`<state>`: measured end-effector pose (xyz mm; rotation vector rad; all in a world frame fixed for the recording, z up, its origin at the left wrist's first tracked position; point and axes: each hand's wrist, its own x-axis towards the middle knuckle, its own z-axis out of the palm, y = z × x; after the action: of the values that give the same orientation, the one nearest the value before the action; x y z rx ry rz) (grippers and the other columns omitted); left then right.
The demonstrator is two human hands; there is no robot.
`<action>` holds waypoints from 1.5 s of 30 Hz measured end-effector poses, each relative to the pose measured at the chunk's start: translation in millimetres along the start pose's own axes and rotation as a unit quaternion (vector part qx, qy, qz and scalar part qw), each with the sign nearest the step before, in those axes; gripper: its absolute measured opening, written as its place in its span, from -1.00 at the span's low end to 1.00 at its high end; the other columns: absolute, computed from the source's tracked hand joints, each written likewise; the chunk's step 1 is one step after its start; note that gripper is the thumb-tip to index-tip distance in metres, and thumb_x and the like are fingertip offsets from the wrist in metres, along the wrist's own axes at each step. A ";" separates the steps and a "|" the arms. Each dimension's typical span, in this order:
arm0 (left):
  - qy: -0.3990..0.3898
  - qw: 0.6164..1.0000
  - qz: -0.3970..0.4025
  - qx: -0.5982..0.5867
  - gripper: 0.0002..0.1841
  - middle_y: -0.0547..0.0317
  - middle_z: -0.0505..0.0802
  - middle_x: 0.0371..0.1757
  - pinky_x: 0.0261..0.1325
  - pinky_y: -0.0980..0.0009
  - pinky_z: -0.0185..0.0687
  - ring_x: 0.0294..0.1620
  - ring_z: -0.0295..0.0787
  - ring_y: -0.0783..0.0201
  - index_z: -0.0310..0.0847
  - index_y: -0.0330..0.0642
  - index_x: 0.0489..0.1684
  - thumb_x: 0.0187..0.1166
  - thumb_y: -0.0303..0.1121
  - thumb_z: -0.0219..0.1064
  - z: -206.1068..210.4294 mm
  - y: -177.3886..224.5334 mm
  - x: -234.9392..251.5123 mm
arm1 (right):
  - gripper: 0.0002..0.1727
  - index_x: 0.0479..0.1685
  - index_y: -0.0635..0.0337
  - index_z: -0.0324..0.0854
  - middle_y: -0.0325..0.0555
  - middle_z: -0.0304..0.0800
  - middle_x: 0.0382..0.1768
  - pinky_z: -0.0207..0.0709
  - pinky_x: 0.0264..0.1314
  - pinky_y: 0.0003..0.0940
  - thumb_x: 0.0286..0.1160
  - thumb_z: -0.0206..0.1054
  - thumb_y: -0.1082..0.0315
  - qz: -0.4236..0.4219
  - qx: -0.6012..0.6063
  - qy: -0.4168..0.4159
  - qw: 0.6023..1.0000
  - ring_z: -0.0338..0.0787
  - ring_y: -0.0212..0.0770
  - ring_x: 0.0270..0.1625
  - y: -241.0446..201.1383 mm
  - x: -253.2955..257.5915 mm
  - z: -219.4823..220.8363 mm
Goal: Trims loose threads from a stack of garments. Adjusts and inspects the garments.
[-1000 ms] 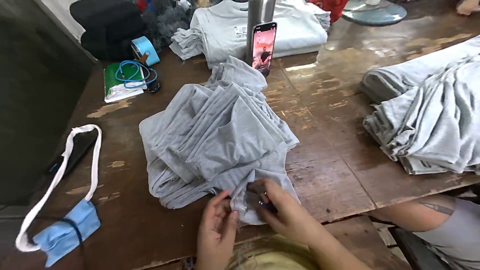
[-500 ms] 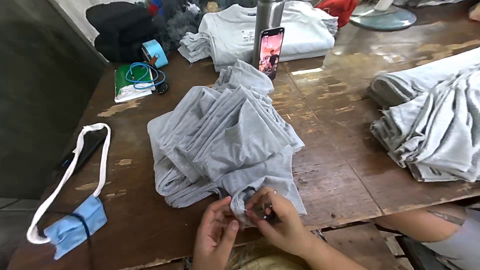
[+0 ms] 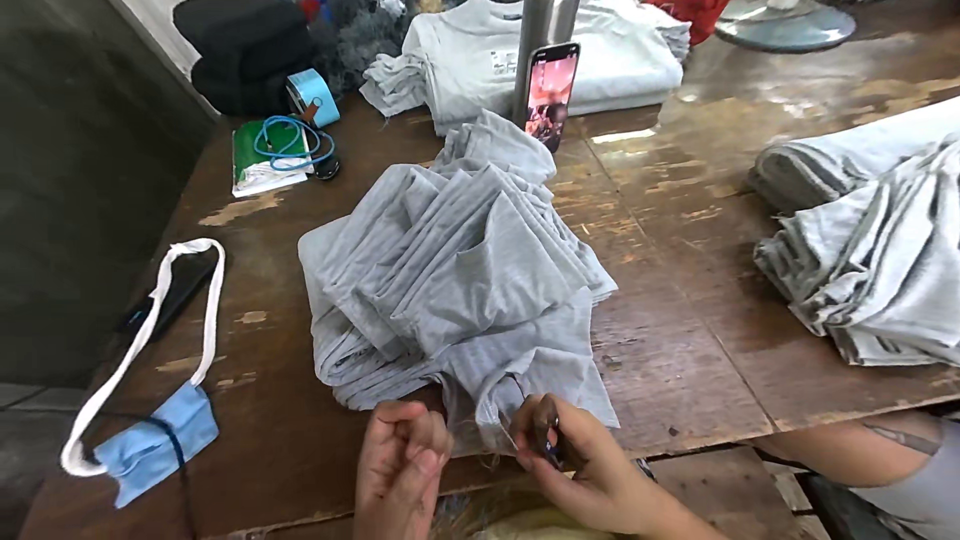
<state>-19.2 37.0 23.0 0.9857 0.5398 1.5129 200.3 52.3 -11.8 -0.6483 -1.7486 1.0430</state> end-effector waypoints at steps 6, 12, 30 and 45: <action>-0.033 0.990 -0.014 -0.139 -0.63 0.39 0.78 -0.18 -0.08 0.56 0.59 -0.18 0.69 0.49 0.68 0.08 0.24 0.46 -0.45 0.44 10.4 -4.8 1.3 | -0.65 -0.12 0.22 0.47 -0.11 0.64 -0.31 0.57 -0.15 -0.52 0.58 0.41 0.11 -0.003 -0.067 0.024 0.997 0.64 -0.38 -0.26 2.5 0.0 2.9; -0.040 0.983 -0.028 -0.180 -0.67 0.37 0.80 -0.17 -0.04 0.53 0.61 -0.16 0.72 0.46 0.69 0.06 0.23 0.50 -0.35 0.43 15.2 -3.7 0.8 | -0.43 -0.14 0.15 0.54 -0.17 0.67 -0.34 0.58 -0.06 -0.43 0.41 0.48 -0.22 -0.018 -0.201 0.060 0.978 0.66 -0.35 -0.23 3.5 3.2 17.3; -0.050 0.918 -0.006 0.393 -0.56 0.21 0.79 0.27 0.26 0.48 0.72 0.20 0.75 0.47 0.58 -0.08 0.50 0.63 -0.41 0.33 4.9 -23.0 -20.6 | -0.74 -0.12 0.18 0.48 -0.14 0.72 -0.33 0.61 -0.16 -0.51 0.46 0.43 0.24 0.005 -0.098 0.075 0.992 0.69 -0.39 -0.27 6.1 -2.3 12.9; -0.037 0.942 0.031 0.332 -0.53 0.38 0.76 0.11 0.24 0.54 0.75 0.14 0.73 0.55 0.73 0.07 0.33 0.40 -0.47 0.55 17.9 -34.3 -24.9 | -0.78 -0.25 0.11 0.40 -0.12 0.72 -0.25 0.66 0.05 -0.49 0.58 0.42 0.39 -0.146 -0.188 0.106 0.965 0.76 -0.29 -0.13 -16.8 -3.8 12.9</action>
<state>13.7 16.6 -1.7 1.5794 1.0090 1.3581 190.5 36.4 -1.2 -0.6796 -1.7968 0.4243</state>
